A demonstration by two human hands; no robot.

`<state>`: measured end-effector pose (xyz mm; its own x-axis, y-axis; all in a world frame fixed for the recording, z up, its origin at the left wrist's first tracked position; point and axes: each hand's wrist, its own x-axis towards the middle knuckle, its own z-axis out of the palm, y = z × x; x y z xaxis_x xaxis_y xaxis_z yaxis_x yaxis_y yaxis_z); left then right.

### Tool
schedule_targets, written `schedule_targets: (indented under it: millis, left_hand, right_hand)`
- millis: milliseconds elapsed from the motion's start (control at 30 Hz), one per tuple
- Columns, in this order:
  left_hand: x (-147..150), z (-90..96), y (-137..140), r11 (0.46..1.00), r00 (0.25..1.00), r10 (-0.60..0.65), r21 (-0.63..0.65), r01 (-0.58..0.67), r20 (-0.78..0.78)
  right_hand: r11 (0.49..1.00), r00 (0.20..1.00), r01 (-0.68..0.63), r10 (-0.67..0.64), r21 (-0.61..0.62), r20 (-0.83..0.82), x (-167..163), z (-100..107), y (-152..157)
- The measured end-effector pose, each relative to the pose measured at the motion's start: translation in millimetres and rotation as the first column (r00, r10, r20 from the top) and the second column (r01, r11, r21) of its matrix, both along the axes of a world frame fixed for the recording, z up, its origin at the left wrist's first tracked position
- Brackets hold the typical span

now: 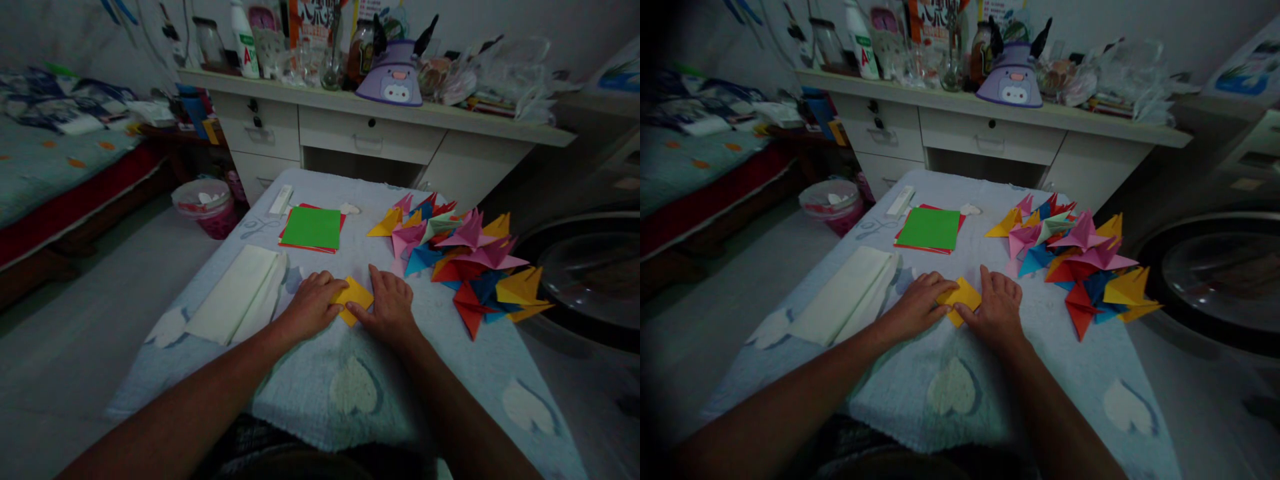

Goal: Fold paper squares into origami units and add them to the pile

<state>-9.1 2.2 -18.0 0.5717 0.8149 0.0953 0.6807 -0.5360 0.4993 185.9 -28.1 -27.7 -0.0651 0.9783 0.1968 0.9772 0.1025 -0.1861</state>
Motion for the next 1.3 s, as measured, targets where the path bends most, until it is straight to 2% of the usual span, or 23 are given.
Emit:
schedule_targets:
  millis: [133, 500, 800, 1167, 1300]
  left_hand:
    - [0, -0.1, 0, 1.0, 1.0, -0.002, 0.007, 0.002, 0.007]
    - [-2, -6.4, 2, 1.0, 0.999, 0.0, 0.009, 0.0, 0.035]
    - [-9, -0.3, 6, 0.988, 0.986, 0.152, -0.02, -0.154, -0.061]
    - [-4, 0.4, 0, 0.984, 0.98, 0.174, 0.045, -0.171, -0.095]
    - [-3, -0.7, 0, 0.985, 0.98, 0.172, 0.04, -0.169, -0.099]
  right_hand:
    - [0.999, 0.999, 0.04, -0.04, -0.03, 0.001, -5, 2, 3]
    - [1.0, 1.0, -0.029, 0.028, -0.013, -0.012, 0, -5, -2]
    - [0.999, 1.0, -0.021, 0.021, -0.036, -0.004, 3, -9, -1]
    - [1.0, 1.0, -0.019, 0.019, -0.022, 0.009, 3, -7, -1]
    - [0.998, 1.0, -0.024, 0.024, -0.065, 0.0, 10, -8, 3]
